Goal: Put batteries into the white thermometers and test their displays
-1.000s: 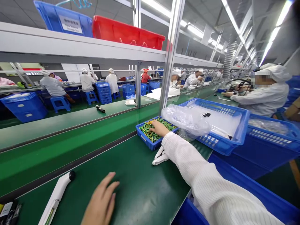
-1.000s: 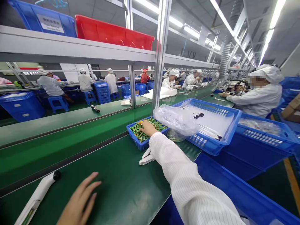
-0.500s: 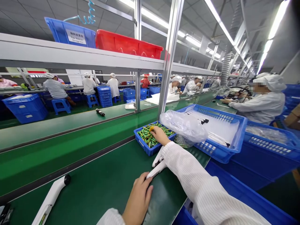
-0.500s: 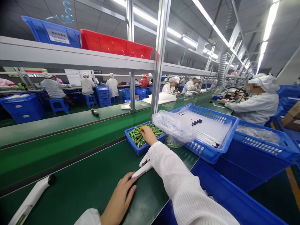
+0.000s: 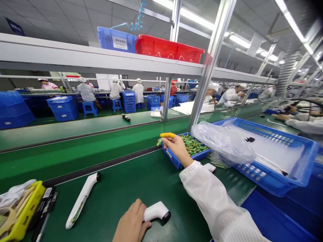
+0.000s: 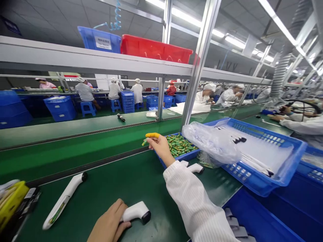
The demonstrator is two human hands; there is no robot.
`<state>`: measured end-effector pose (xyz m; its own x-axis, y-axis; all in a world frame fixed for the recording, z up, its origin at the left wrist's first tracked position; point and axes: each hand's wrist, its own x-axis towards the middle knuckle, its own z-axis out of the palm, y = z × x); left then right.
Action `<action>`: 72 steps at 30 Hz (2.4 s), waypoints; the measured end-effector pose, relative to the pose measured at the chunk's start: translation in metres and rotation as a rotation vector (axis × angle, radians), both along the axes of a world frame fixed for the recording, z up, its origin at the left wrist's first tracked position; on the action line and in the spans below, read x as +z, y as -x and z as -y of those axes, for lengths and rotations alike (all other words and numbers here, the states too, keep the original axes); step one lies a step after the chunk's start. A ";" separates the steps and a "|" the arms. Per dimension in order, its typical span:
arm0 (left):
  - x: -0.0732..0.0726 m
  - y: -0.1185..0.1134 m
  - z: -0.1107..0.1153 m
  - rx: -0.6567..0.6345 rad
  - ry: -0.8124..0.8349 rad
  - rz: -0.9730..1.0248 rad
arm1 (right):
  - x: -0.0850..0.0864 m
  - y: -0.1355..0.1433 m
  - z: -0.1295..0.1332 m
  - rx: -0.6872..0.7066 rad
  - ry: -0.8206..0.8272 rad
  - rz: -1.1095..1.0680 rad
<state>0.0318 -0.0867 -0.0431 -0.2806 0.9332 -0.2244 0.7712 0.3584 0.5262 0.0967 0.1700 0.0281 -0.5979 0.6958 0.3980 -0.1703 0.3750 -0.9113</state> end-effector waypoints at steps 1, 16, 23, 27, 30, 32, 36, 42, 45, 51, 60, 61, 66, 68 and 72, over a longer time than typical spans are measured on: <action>-0.003 0.005 0.007 0.042 -0.065 0.089 | 0.001 0.003 0.012 0.049 0.039 -0.026; -0.019 0.072 0.052 0.515 -0.655 1.156 | -0.070 0.046 0.133 0.462 0.675 0.062; -0.022 0.070 0.050 0.429 -0.710 1.212 | -0.076 0.036 0.157 0.533 0.557 0.196; -0.024 0.069 0.049 0.465 -0.749 1.258 | -0.083 0.030 0.167 0.346 0.204 0.230; -0.024 0.068 0.048 0.457 -0.762 1.290 | -0.088 0.026 0.173 0.285 -0.115 0.306; -0.024 0.066 0.048 0.446 -0.754 1.326 | -0.088 0.024 0.177 0.265 -0.320 0.323; -0.023 0.061 0.048 0.475 -0.785 1.318 | -0.086 0.025 0.178 0.287 -0.618 0.285; -0.022 0.063 0.050 0.572 -0.852 1.257 | -0.085 0.028 0.169 0.394 -0.712 0.314; -0.021 0.068 0.050 0.634 -0.870 1.222 | -0.084 0.029 0.168 0.427 -0.801 0.362; -0.017 0.072 0.048 0.592 -0.880 1.259 | -0.075 0.025 0.161 0.351 -0.311 0.125; -0.025 0.070 0.048 0.495 -0.876 1.231 | -0.073 0.027 0.168 0.594 0.372 0.086; -0.025 0.071 0.048 0.500 -0.884 1.221 | -0.073 0.027 0.171 0.607 0.376 0.100; -0.021 0.071 0.048 0.555 -0.921 1.189 | -0.074 0.027 0.171 0.642 0.237 0.085; -0.020 0.071 0.048 0.569 -0.932 1.205 | -0.072 0.026 0.166 0.608 0.001 0.069; -0.021 0.071 0.049 0.598 -0.946 1.208 | -0.068 0.024 0.161 0.539 -0.493 0.119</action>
